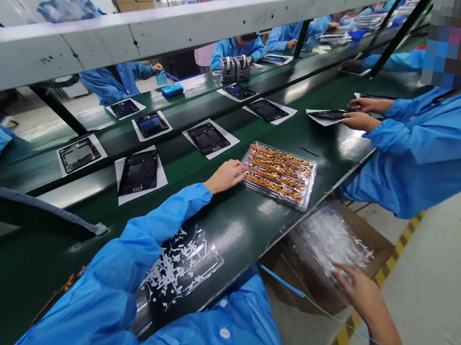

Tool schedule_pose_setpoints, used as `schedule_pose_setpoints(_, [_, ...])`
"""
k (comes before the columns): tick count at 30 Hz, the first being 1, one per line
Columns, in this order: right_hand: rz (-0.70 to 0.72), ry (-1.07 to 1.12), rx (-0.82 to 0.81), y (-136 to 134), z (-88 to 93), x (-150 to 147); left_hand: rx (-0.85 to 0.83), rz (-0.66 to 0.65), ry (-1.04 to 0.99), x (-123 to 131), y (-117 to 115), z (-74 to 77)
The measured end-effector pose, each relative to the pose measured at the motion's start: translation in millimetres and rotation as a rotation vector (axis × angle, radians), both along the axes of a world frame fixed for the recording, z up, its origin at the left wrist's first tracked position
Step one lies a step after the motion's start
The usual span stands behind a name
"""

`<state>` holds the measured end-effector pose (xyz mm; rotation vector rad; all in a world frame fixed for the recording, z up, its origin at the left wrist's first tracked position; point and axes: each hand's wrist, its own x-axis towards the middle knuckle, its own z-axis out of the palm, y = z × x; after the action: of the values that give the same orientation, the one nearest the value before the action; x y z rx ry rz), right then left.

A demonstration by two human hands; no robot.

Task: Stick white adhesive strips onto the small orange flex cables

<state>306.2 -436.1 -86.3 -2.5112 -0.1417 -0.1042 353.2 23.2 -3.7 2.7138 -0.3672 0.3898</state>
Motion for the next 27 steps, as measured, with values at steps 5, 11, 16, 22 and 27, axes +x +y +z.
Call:
schedule_pose_setpoints(5, [0.352, -0.220, -0.105, 85, 22.5, 56, 0.119, -0.184, 0.030, 8, -22, -11.4])
schedule_pose_setpoints(11, [0.535, -0.492, -0.256, 178, 26.1, 98, 0.206, -0.215, 0.026, 14, -35, -22.2])
schedule_pose_setpoints(16, [0.511, -0.589, -0.356, 183, 17.7, 102, 0.224, -0.213, 0.031, 16, -37, -21.4])
schedule_pose_setpoints(22, [0.574, -0.617, -0.434, 175, 18.8, 108, 0.179, -0.242, 0.058, 18, -35, -23.7])
schedule_pose_setpoints(27, [0.683, -0.596, -0.460, 168, 16.6, 120, 0.102, -0.295, 0.113, 27, -26, -23.1])
